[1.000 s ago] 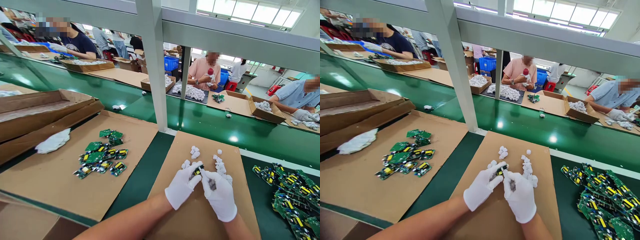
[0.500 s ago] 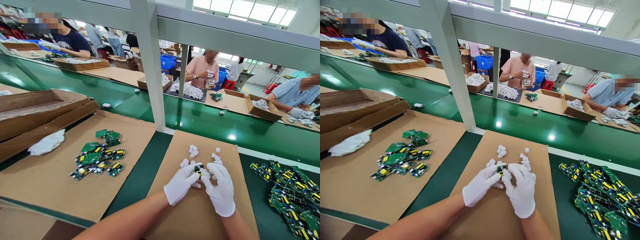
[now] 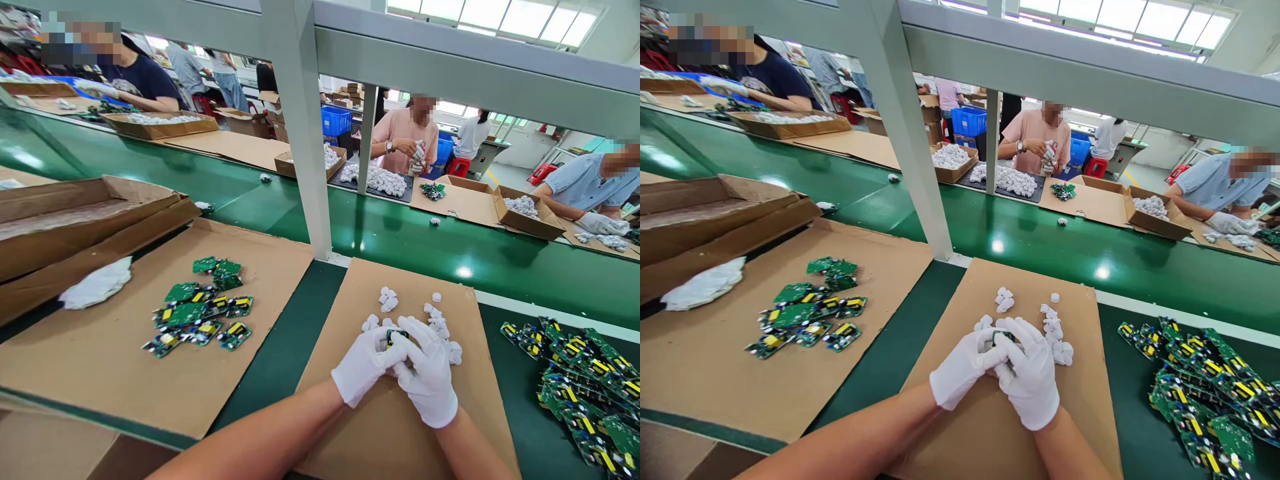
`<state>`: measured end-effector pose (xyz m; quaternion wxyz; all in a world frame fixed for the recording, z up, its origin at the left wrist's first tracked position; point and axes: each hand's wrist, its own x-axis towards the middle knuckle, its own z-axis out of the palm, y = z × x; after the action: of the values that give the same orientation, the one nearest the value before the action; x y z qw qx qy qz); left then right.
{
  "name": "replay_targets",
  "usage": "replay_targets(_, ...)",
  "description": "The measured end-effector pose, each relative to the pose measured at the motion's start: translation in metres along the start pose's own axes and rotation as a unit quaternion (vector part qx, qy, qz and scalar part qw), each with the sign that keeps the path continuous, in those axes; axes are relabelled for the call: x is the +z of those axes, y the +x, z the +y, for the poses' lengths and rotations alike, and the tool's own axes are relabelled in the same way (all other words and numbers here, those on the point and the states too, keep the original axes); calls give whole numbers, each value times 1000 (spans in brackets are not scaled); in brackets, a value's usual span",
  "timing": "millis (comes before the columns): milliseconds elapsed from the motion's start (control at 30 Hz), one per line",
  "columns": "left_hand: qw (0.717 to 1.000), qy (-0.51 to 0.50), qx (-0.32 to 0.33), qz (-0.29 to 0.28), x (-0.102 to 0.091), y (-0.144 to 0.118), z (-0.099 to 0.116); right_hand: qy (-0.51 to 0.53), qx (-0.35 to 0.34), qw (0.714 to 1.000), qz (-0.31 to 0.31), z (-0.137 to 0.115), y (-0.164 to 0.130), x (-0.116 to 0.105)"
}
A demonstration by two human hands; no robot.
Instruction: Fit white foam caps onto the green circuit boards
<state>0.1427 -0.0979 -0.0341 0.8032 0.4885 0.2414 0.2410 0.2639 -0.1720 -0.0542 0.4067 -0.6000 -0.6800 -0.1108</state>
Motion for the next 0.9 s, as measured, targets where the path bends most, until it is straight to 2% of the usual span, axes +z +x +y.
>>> replay_targets(67, 1000, -14, -2, -3, -2, 3, -2, 59, 30, 997, -38, -3, -1, 0)
replay_targets(133, 999, -38, -32, -17, -5, 5, -5, 127, 95, 985, -64, -4, -3, -1)
replay_targets(233, 996, -42, -75, -30, -8, 6, -7, 175, 204, 962, -49, -3, -5, 0)
replay_targets(300, 998, 1, -50, -23, -8, 4, -3, 189, 249, 948, -58, -2, -6, 0)
replay_targets(367, 997, 69, 7, -23, -7, 0, 3, 230, 280, 927, -93, -1, -6, 0)
replay_targets(467, 987, 131, 79, -42, -2, -6, 11, 279, 312, 900, -122, -4, -4, -2)
replay_targets(567, 984, 132, 110, -48, 3, -9, 13, 265, 331, 900, -99, -8, -2, -5)
replay_targets(633, 989, 109, 91, -47, 4, -8, 10, 269, 340, 896, -97, -8, -1, -6)
replay_targets(767, 997, -7, -13, -73, 0, -3, 2, 331, 343, 869, -133, 0, 0, -8)
replay_targets(833, 996, -18, -19, -80, -2, -2, -1, 365, 353, 851, -131, 3, 1, -8)
replay_targets(900, 996, 19, 3, -87, -3, -1, -3, 378, 376, 837, -126, 3, 0, -7)
